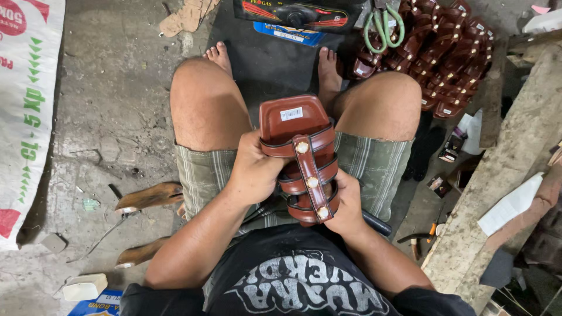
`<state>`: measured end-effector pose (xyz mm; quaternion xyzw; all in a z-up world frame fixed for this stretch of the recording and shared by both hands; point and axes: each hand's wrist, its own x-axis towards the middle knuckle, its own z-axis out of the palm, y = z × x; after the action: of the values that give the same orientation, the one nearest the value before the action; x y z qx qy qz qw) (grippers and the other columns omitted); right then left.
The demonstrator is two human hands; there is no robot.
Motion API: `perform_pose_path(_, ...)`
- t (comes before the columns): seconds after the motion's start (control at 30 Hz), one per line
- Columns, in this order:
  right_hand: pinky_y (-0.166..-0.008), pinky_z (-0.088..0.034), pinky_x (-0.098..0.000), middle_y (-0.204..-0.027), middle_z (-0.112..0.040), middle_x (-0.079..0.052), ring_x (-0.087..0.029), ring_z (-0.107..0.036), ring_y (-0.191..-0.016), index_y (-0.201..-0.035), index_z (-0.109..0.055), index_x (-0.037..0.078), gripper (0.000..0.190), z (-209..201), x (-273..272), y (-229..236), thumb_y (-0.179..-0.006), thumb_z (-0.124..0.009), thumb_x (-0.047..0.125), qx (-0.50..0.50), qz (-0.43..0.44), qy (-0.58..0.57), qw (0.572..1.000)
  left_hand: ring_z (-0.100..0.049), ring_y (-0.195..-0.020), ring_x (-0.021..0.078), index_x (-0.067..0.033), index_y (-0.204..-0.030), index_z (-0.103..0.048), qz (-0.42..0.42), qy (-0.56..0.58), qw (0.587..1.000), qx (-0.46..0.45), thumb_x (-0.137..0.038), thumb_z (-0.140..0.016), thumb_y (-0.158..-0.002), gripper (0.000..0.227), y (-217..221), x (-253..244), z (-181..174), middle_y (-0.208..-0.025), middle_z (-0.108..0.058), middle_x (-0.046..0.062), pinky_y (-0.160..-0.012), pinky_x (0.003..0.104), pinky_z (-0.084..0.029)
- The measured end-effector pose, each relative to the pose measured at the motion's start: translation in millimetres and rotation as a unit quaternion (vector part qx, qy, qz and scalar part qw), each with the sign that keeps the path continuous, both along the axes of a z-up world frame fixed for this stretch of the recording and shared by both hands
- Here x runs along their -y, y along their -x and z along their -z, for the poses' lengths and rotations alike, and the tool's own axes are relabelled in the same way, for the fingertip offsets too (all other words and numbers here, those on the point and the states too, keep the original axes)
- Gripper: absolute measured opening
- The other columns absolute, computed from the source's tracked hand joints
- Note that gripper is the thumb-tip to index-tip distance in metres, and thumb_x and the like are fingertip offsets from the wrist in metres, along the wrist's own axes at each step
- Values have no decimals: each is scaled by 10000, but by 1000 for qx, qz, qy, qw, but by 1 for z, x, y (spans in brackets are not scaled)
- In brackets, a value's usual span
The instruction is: The person sits on the floor and repeatedly attaches black rubber soles to brown sandals using a handheld tool. They press the sole onto the sandal, use the tool to secure it, and then place the finished sandal aside before picking up another.
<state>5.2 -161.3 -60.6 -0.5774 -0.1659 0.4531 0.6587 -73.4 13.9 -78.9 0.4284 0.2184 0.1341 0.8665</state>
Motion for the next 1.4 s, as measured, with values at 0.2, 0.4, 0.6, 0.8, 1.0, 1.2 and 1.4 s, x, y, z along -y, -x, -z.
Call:
perform_pose_path(0.2, -960, -595, -328, -1177, -740, -108, -156, -721, -1059, -1298, -624, -27, 469, 2, 5, -2, -873, -808, 42, 59, -11, 3, 998, -654, -1174, 151, 32, -1362, -610, 87, -49, 994, 48, 2, -685, -938, 431, -2, -31, -34, -1271, -696, 105, -1052, 327, -538)
perform_pose_path(0.4, -890, -592, -280, -1081, -783, -69, -110, -729, -973, -1221, -679, -18, 342, -1, 14, -2, -903, -781, 52, 132, -35, 57, 989, -683, -1206, 150, -18, -1435, -530, 165, 23, 983, 77, -132, -719, -930, 551, -10, -71, -54, -1298, -709, 94, -1090, 317, -538)
perform_pose_path(0.6, -892, -592, -284, -1082, -777, -55, -107, -727, -971, -1221, -670, -16, 362, -3, 13, 2, -886, -783, 59, 134, -43, 67, 988, -708, -1113, 139, 41, -1210, -714, 141, -113, 983, -14, -160, -709, -990, 298, -13, -64, -47, -1175, -767, 90, -1023, 308, -570)
perform_pose_path(0.8, -855, -613, -306, -1051, -783, -82, -137, -754, -938, -1249, -660, -26, 335, -21, 4, -4, -955, -675, 135, 79, -40, 157, 984, -649, -1300, 205, 46, -1432, -510, 89, -172, 981, -10, -243, -692, -1069, 498, -16, -67, -51, -1385, -665, 138, -1156, 362, -532)
perform_pose_path(1.0, -799, -578, -428, -1139, -684, -263, -381, -699, -988, -1402, -499, -95, 722, -63, 7, -9, -888, -755, 343, 441, -195, 180, 858, -510, -1418, 304, -8, -1593, -190, 142, -411, 899, -53, -334, -978, -780, 1177, 0, -51, -53, -1517, -455, 236, -1161, 428, -475)
perform_pose_path(1.2, -596, -520, -409, -913, -671, -119, -303, -648, -776, -1369, -637, 191, 566, -70, 21, -32, -816, -747, 233, 556, -321, 270, 718, -603, -1226, 221, -92, -1628, -154, 216, -211, 948, -99, -330, -956, -737, 1223, 18, -47, -36, -1428, -501, 188, -1000, 371, -608)
perform_pose_path(1.4, -757, -548, -421, -1012, -623, -128, -331, -635, -922, -1335, -639, 163, 639, -43, 47, -42, -714, -757, 71, 580, -358, 217, 699, -595, -1305, 264, -226, -1578, -288, 220, -351, 910, -30, -249, -935, -849, 975, 34, -42, -30, -1617, -235, 263, -1039, 413, -580)
